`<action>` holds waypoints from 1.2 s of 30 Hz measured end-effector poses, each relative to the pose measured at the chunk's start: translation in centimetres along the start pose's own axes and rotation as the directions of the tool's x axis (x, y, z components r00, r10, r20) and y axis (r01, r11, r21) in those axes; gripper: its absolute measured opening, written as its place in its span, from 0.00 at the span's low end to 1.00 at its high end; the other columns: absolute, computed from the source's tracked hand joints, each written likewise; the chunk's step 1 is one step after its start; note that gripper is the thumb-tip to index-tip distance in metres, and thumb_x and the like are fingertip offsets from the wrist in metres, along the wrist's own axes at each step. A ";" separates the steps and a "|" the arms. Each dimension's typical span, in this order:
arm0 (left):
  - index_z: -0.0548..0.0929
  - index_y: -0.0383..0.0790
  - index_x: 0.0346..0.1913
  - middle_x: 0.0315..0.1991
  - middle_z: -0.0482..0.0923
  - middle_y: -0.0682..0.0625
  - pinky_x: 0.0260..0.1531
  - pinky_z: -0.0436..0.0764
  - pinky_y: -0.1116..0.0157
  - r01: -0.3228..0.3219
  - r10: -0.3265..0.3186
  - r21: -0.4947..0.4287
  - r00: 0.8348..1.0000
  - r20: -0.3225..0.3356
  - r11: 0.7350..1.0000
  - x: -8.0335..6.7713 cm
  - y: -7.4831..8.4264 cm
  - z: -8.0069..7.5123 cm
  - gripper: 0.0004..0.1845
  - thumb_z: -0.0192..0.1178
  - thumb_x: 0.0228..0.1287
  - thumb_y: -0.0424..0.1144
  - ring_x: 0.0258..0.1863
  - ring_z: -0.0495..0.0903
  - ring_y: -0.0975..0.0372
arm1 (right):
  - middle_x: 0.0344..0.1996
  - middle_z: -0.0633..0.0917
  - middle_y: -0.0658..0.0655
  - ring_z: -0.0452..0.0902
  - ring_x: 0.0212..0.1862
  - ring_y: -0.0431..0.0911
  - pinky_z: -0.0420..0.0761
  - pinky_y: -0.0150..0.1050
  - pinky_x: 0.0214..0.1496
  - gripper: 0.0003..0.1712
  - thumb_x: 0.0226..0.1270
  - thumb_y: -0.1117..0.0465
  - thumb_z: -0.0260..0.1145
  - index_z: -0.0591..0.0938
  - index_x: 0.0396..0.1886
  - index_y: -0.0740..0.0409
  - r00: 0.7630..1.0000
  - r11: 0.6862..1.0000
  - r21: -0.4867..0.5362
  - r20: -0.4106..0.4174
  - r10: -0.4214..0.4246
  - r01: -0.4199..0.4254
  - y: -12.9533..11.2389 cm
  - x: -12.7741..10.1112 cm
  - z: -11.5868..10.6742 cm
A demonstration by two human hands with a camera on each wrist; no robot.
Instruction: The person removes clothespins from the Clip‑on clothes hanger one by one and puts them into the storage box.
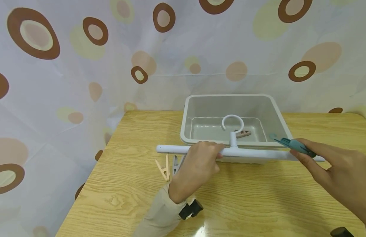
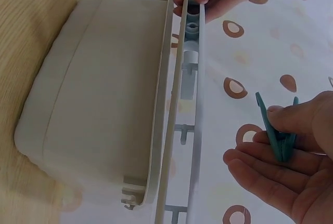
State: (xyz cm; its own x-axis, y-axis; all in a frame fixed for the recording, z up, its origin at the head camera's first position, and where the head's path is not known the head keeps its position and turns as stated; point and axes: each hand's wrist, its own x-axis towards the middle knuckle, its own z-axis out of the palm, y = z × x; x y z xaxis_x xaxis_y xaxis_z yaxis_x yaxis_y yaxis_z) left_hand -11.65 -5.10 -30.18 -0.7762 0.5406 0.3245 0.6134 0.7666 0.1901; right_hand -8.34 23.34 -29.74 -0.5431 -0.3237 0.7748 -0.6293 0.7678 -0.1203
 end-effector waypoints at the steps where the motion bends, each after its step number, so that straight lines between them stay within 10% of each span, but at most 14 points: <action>1: 0.84 0.45 0.36 0.30 0.85 0.57 0.32 0.80 0.73 -0.003 0.003 0.006 1.000 -0.002 1.000 0.0 0.0 0.1 0.17 0.66 0.42 0.22 0.30 0.83 0.66 | 0.27 0.86 0.65 0.73 0.39 0.27 0.74 0.20 0.21 0.40 0.70 0.35 0.50 0.86 0.38 0.69 1.000 1.000 -0.004 0.003 -0.002 0.002 0.1 0.1 -0.1; 16: 0.84 0.44 0.34 0.32 0.86 0.56 0.35 0.80 0.74 -0.002 0.002 -0.013 0.999 0.043 1.000 -0.5 0.2 0.6 0.17 0.64 0.40 0.22 0.32 0.83 0.64 | 0.27 0.86 0.67 0.81 0.19 0.54 0.70 0.24 0.14 0.44 0.72 0.34 0.45 0.85 0.35 0.73 0.997 0.998 -0.019 0.042 -0.061 0.062 1.1 2.0 0.1; 25: 0.84 0.43 0.31 0.28 0.85 0.56 0.29 0.78 0.76 0.008 -0.008 -0.012 0.999 0.054 1.000 -0.6 0.3 1.2 0.14 0.64 0.42 0.22 0.25 0.79 0.68 | 0.26 0.86 0.67 0.69 0.09 0.33 0.62 0.22 0.11 0.44 0.72 0.35 0.46 0.85 0.36 0.74 0.993 0.995 -0.010 0.057 -0.100 0.100 2.1 3.4 0.3; 30: 0.84 0.43 0.30 0.27 0.85 0.56 0.28 0.77 0.78 -0.003 0.004 -0.038 0.999 0.033 0.999 -0.6 0.2 1.2 0.15 0.63 0.41 0.20 0.24 0.78 0.69 | 0.27 0.87 0.66 0.75 0.12 0.41 0.68 0.23 0.14 0.43 0.72 0.35 0.45 0.85 0.38 0.72 0.990 0.992 -0.032 0.086 -0.116 0.119 2.8 4.6 0.1; 36: 0.84 0.43 0.30 0.28 0.85 0.55 0.30 0.77 0.78 -0.008 0.011 -0.075 0.999 0.039 0.997 -0.7 0.2 1.2 0.15 0.63 0.42 0.20 0.25 0.78 0.70 | 0.29 0.87 0.66 0.67 0.10 0.33 0.65 0.24 0.15 0.23 0.69 0.52 0.63 0.85 0.43 0.72 0.983 0.997 -0.046 0.176 -0.056 0.065 3.2 5.8 0.2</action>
State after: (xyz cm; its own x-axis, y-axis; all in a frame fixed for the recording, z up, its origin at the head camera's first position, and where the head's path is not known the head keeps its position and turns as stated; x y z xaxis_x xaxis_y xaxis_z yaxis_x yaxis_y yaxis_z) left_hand -11.16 -4.85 -31.49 -0.7744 0.5623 0.2900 0.6289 0.7339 0.2567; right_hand -13.60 23.76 -25.74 -0.5963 -0.4581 0.6592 -0.6372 0.7696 -0.0415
